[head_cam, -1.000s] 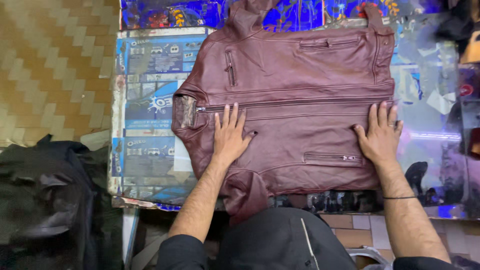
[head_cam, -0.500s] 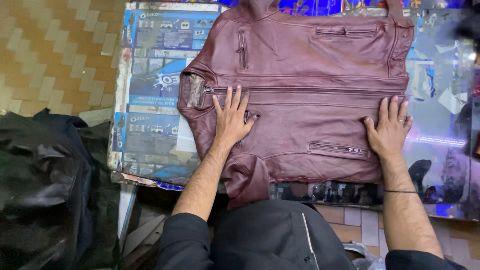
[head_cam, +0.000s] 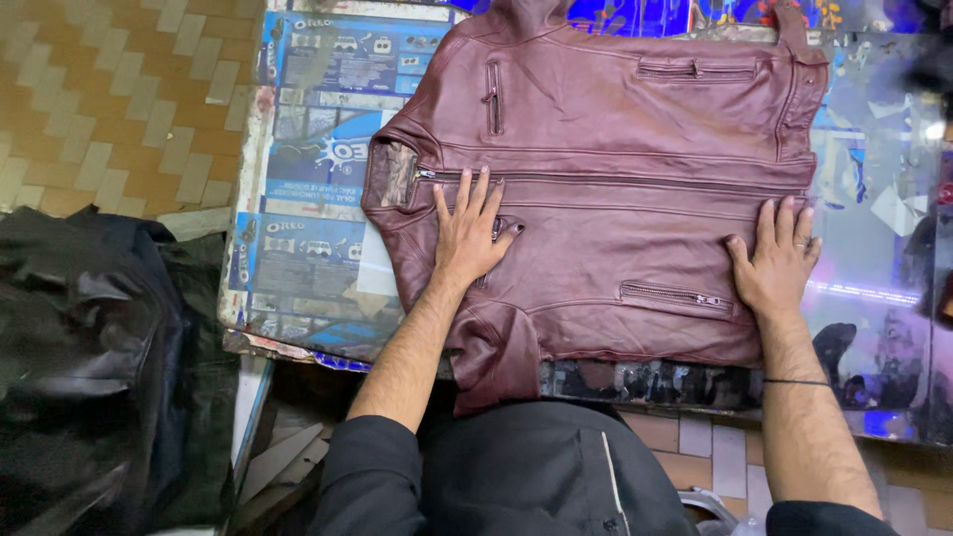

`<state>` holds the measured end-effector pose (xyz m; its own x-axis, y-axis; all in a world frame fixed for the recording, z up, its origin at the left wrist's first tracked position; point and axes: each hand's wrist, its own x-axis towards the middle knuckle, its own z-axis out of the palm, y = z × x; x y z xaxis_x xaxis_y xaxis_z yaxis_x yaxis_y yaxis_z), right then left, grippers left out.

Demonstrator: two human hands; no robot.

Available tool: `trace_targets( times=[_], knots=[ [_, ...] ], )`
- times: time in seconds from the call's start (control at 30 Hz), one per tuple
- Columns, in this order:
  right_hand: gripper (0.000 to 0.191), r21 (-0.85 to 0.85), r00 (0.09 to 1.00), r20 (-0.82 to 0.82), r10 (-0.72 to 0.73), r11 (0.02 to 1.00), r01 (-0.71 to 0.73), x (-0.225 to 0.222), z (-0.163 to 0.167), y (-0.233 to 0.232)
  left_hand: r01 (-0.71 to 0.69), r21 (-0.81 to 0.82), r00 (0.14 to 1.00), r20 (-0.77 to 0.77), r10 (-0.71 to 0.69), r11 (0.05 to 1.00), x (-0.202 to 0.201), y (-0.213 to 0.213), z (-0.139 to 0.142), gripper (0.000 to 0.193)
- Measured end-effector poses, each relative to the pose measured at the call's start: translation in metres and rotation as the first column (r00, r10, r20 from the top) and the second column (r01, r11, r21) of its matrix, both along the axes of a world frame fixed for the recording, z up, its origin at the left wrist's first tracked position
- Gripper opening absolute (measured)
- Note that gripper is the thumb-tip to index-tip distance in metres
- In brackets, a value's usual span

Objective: The person wipes a maroon leather jacket laid on a workbench using a small reddish sponge or cloth. They repeatedly rub the front panels, sleeves, and lower sections, then flip the jacket to wipe the back. The jacket remains on the table throughout.

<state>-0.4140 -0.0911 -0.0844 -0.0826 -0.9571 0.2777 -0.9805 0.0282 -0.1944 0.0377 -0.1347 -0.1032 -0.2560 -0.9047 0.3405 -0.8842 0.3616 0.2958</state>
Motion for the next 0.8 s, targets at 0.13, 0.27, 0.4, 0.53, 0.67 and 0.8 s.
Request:
trace_targets(
  times=[0.13, 0.27, 0.4, 0.53, 0.67, 0.8],
  knots=[
    [0.079, -0.007, 1.000, -0.002, 0.001, 1.000, -0.001, 0.001, 0.002, 0.000, 0.000, -0.017, 1.000, 0.009, 0.000, 1.000, -0.001, 0.000, 0.005, 0.077],
    [0.079, -0.005, 1.000, -0.004, -0.011, 1.000, 0.011, 0.003, 0.006, 0.001, 0.008, 0.007, 1.000, 0.013, -0.008, 1.000, -0.003, 0.000, 0.011, 0.077],
    [0.079, -0.011, 1.000, -0.002, -0.012, 1.000, 0.012, 0.005, 0.012, 0.001, 0.013, 0.019, 1.000, 0.006, -0.013, 1.000, -0.005, 0.001, 0.016, 0.078],
    [0.079, -0.008, 1.000, -0.014, -0.023, 1.000, 0.023, 0.007, 0.016, 0.001, 0.014, 0.000, 1.000, 0.002, -0.014, 1.000, -0.007, 0.002, 0.017, 0.079],
    [0.079, -0.010, 0.999, -0.015, -0.037, 0.999, 0.037, 0.008, 0.019, 0.001, 0.009, 0.007, 1.000, -0.002, -0.009, 1.000, -0.009, 0.001, 0.019, 0.079],
    [0.078, -0.014, 0.999, -0.023, -0.038, 0.999, 0.037, 0.009, 0.021, 0.001, 0.014, 0.005, 1.000, -0.001, -0.014, 1.000, -0.009, 0.002, 0.021, 0.079]
  ],
)
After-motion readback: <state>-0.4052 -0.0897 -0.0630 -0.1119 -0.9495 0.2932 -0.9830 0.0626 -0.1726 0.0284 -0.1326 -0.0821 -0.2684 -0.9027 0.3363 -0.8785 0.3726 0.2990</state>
